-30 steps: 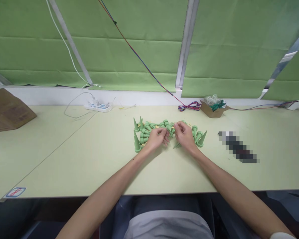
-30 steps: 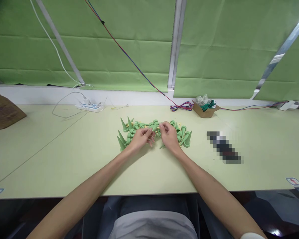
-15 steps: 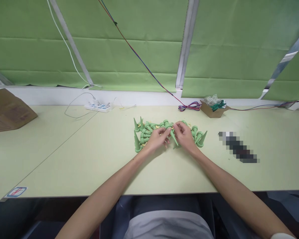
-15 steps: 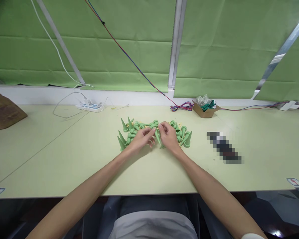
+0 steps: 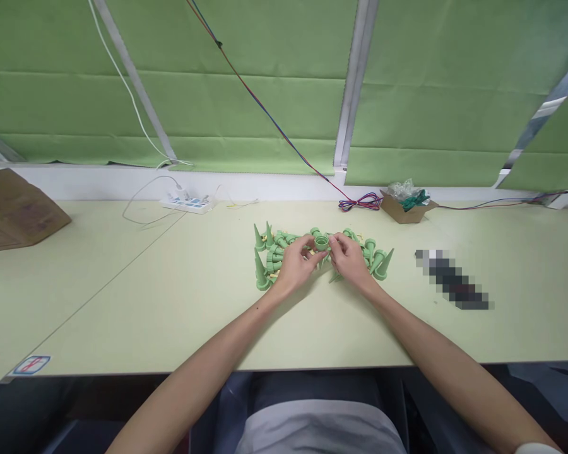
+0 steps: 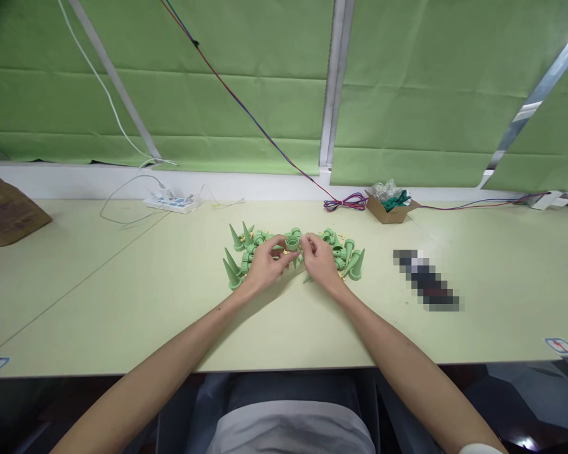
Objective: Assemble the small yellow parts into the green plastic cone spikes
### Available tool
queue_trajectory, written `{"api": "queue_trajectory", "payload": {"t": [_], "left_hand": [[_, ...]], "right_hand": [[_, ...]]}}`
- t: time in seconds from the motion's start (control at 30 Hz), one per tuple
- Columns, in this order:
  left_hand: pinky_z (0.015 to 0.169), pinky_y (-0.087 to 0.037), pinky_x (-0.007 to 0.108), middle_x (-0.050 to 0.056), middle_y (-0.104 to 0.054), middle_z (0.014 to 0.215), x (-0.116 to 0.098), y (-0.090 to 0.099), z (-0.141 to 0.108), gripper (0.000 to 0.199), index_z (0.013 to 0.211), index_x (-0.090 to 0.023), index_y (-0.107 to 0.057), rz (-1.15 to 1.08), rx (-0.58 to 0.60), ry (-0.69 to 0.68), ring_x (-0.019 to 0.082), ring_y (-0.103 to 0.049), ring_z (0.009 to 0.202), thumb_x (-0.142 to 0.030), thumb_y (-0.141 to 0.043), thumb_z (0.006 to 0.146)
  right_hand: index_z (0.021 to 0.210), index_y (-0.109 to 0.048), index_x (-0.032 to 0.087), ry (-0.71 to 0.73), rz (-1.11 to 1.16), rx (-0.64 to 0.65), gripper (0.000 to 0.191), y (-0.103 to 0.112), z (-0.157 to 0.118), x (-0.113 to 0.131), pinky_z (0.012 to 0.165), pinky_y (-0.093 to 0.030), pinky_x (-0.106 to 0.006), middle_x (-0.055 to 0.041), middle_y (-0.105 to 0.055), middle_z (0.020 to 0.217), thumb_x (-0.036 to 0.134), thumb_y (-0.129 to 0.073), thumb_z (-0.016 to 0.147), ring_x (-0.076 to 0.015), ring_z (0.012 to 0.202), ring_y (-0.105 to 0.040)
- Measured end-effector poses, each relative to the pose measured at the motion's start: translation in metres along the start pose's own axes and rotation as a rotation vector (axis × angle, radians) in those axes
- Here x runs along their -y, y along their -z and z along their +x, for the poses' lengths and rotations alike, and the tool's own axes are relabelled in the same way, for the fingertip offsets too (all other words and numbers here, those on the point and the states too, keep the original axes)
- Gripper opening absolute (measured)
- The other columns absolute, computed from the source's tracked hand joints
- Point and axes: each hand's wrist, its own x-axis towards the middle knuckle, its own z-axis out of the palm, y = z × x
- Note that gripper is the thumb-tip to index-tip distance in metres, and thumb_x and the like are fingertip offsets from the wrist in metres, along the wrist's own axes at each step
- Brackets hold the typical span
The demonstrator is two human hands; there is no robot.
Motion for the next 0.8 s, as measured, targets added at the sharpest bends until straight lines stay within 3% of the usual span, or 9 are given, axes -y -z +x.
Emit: {"api": "queue_trajectory", "payload": {"t": [0.2, 0.43, 0.6, 0.8], "left_hand": [[0.062, -0.045, 0.025, 0.005, -0.063, 0.097, 0.0035, -0.001, 0.0, 0.021, 0.098, -0.017, -0.066, 0.098, -0.046, -0.106, 0.009, -0.054, 0.063, -0.027, -0.068, 0.08], [0.063, -0.044, 0.026, 0.004, -0.063, 0.097, 0.0022, -0.0003, 0.0001, 0.023, 0.104, -0.018, -0.065, 0.141, -0.07, -0.091, 0.01, -0.054, 0.063, -0.026, -0.065, 0.083], [0.059, -0.042, 0.024, 0.002, -0.06, 0.093, -0.0002, -0.0016, -0.0006, 0.021, 0.102, -0.019, -0.06, 0.123, -0.074, -0.033, 0.009, -0.054, 0.06, -0.027, -0.063, 0.083], [0.046, -0.036, 0.022, 0.0, -0.058, 0.081, -0.0047, -0.0027, -0.0012, 0.025, 0.083, -0.019, -0.049, -0.005, -0.044, 0.144, 0.007, -0.049, 0.049, -0.036, -0.066, 0.08]], "right_hand": [[0.066, -0.046, 0.022, -0.035, -0.07, 0.005, 0.037, 0.0029, 0.0013, 0.001, 0.05, -0.03, -0.028, 0.0027, -0.044, 0.051, 0.047, -0.046, 0.094, -0.014, 0.05, -0.038], [0.068, -0.048, 0.022, -0.023, -0.029, 0.0, 0.037, 0.0015, -0.0008, 0.0037, 0.051, -0.031, -0.028, 0.0031, -0.044, 0.052, 0.048, -0.045, 0.095, -0.0137, 0.051, -0.039], [0.071, -0.052, 0.021, -0.009, -0.001, -0.016, 0.036, 0.0019, -0.0019, 0.0081, 0.052, -0.033, -0.027, 0.0024, -0.046, 0.056, 0.048, -0.048, 0.094, -0.0136, 0.054, -0.041], [0.073, -0.052, 0.021, 0.005, 0.063, -0.056, 0.033, 0.001, -0.0028, 0.0086, 0.053, -0.035, -0.027, 0.0025, -0.046, 0.059, 0.047, -0.05, 0.093, -0.0128, 0.055, -0.042]]}}
